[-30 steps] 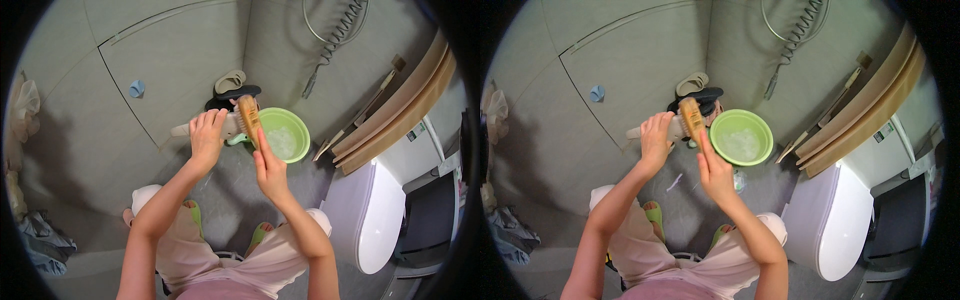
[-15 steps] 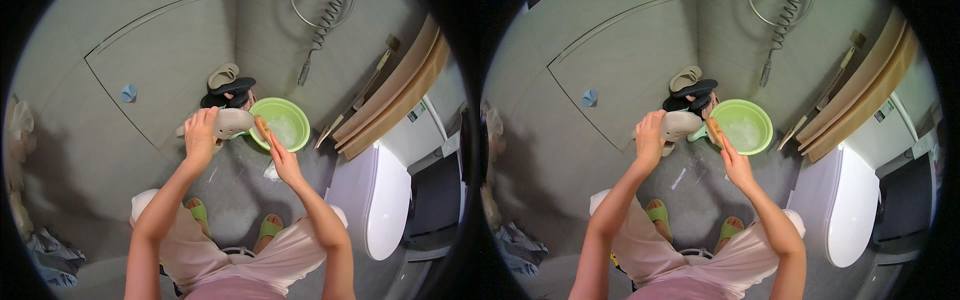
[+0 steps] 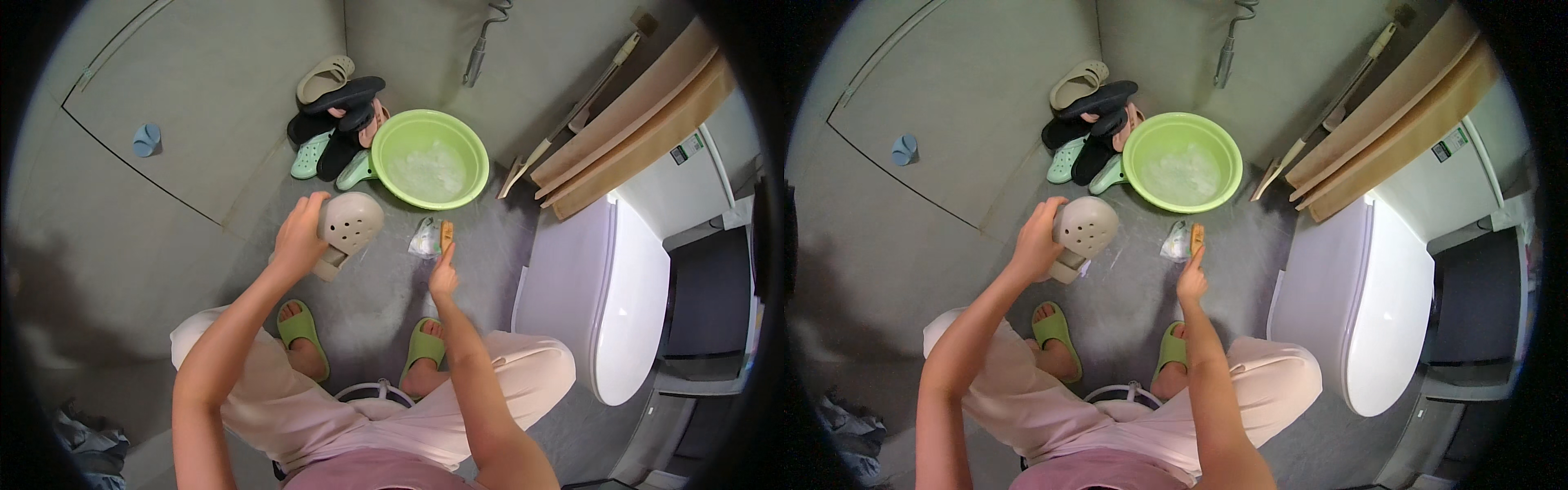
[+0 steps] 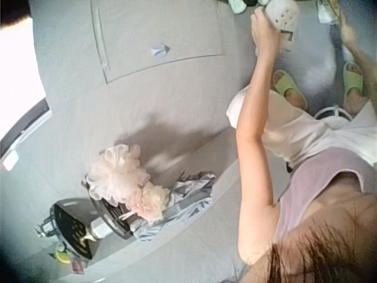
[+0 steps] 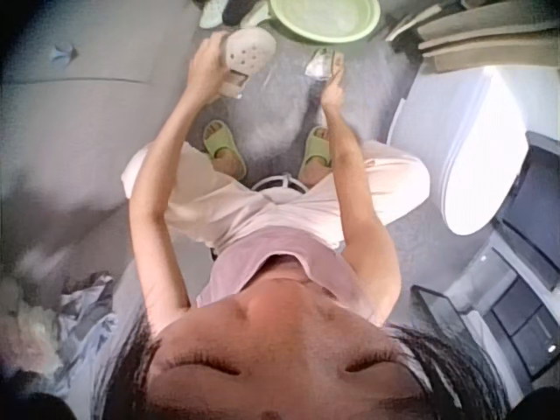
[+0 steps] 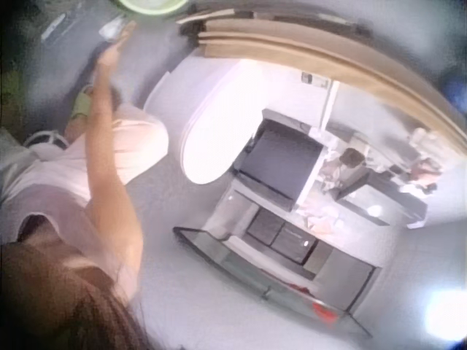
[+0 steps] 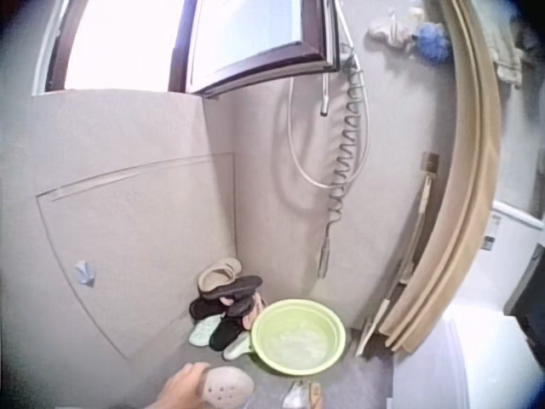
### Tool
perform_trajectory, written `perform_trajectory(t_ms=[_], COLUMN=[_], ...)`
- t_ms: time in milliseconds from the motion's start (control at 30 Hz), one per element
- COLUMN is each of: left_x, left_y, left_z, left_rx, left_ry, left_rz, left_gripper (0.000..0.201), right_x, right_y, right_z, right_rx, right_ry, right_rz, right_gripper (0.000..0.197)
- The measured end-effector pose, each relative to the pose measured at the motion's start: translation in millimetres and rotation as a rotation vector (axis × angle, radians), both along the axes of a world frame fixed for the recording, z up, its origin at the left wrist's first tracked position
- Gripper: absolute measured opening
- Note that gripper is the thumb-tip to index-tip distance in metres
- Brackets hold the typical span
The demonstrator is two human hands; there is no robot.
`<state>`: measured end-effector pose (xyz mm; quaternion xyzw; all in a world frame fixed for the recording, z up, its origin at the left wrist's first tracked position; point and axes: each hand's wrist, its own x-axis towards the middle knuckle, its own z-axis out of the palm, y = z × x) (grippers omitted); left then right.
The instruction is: The person cleans a light-colored shoe by scrubbing its various surfaces with a wooden-handled brush over a basin of soapy water. They turn the shoe over by hand to reach different sides and the sole while scrubbing.
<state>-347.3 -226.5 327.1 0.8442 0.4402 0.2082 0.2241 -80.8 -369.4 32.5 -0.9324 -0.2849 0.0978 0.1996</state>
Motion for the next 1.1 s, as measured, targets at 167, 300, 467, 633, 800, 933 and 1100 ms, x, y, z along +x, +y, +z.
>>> perform_trajectory(t_ms=[167, 300, 467, 633, 800, 933, 1100], left_x=[5.0, -7.9, -5.4, -12.0, -1.7, -24.3, -35.0], left_y=[2.3, 14.1, 12.4, 2.3, -3.6, -16.8, -35.2], left_z=[1.2, -16.4, -6.0, 18.3, 36.7, 61.4, 94.9], left_rx=[-0.118, -0.267, -0.423, -0.593, -0.587, -0.353, 0.114], left_ry=[0.003, -0.092, -0.206, -0.292, -0.546, -0.574, -0.466], left_rz=[0.019, 0.037, 0.083, 0.081, -0.108, -0.111, -0.048], left_gripper=[0.065, 0.062, 0.062, 0.081, 0.086, 0.08, 0.076], right_x=[-13.2, -18.3, -9.7, -7.4, 60.6, 25.3, -30.4], right_y=[-24.8, -19.8, -21.7, 9.1, 33.6, 60.8, 16.4], right_z=[-42.4, -38.7, -39.4, -6.1, 70.5, 236.0, 383.0], right_rx=[-0.024, -0.171, -0.1, -0.127, -0.263, -0.071, 0.582], right_ry=[-0.093, -0.143, -0.098, 0.136, 0.109, 0.098, 0.27], right_rz=[0.178, 0.336, 0.297, 0.294, 0.823, 1.103, 0.81], right_gripper=[0.071, 0.083, 0.075, 0.063, 0.048, 0.045, 0.049])
